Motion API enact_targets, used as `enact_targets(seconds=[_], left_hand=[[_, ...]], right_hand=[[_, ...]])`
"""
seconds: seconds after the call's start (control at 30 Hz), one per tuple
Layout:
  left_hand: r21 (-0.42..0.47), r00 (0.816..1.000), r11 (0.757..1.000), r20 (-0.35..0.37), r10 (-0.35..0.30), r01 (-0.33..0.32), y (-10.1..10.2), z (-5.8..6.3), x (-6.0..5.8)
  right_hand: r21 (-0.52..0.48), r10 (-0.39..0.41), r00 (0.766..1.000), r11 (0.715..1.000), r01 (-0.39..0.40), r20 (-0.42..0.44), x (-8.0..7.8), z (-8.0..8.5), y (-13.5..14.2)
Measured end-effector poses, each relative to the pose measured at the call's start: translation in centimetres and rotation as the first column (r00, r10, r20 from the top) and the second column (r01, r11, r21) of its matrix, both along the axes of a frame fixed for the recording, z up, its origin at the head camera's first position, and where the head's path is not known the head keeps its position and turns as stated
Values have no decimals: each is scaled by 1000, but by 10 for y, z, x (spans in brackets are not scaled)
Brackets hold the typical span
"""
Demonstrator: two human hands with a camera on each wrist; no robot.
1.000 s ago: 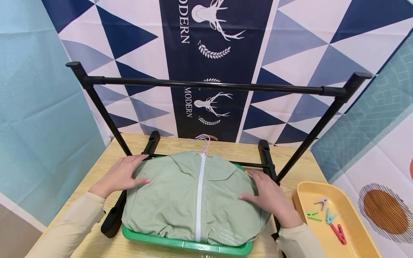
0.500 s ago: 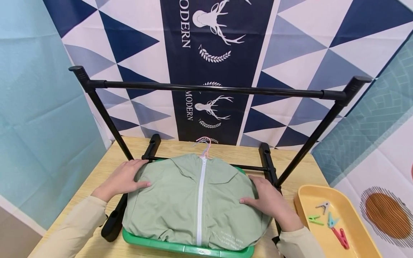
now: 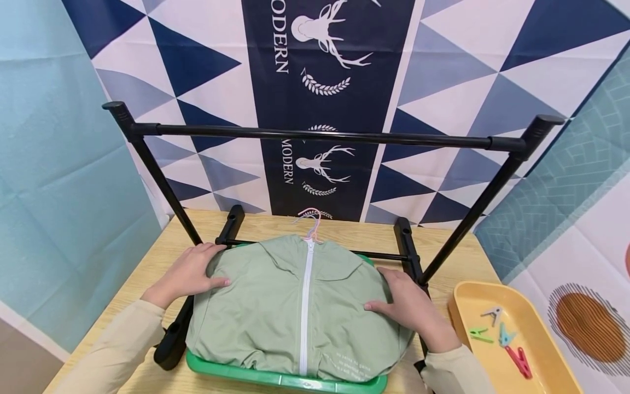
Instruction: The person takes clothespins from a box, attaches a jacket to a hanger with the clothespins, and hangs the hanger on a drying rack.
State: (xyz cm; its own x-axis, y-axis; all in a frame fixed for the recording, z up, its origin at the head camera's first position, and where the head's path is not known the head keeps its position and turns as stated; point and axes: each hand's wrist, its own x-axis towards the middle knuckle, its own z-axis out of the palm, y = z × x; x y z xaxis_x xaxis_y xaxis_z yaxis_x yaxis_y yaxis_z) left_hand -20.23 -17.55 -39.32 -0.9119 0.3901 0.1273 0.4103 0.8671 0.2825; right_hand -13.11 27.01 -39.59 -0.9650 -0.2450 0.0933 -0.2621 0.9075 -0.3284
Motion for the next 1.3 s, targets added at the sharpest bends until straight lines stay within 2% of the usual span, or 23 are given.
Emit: enact_targets(seconds=[0.33,0.57,1.0,1.3], left_hand=[[8,1000,1000,15,-9,9,0,2,0],[41,998,999,62,-20,18,-1,1,-2],[57,994,998,104,-40,34,-2,1,-5],[54,995,998,97,-34,29,-2,3,-6]], right_hand=[[3,-4,1000,1000,4,-3,0,2,-1],[5,-3,1000,1000,3,4,0,3,1],[-30,55,997,998,-56,-54,-3,1,5],[-27,71,995,997,-72,-64,-6,2,5]])
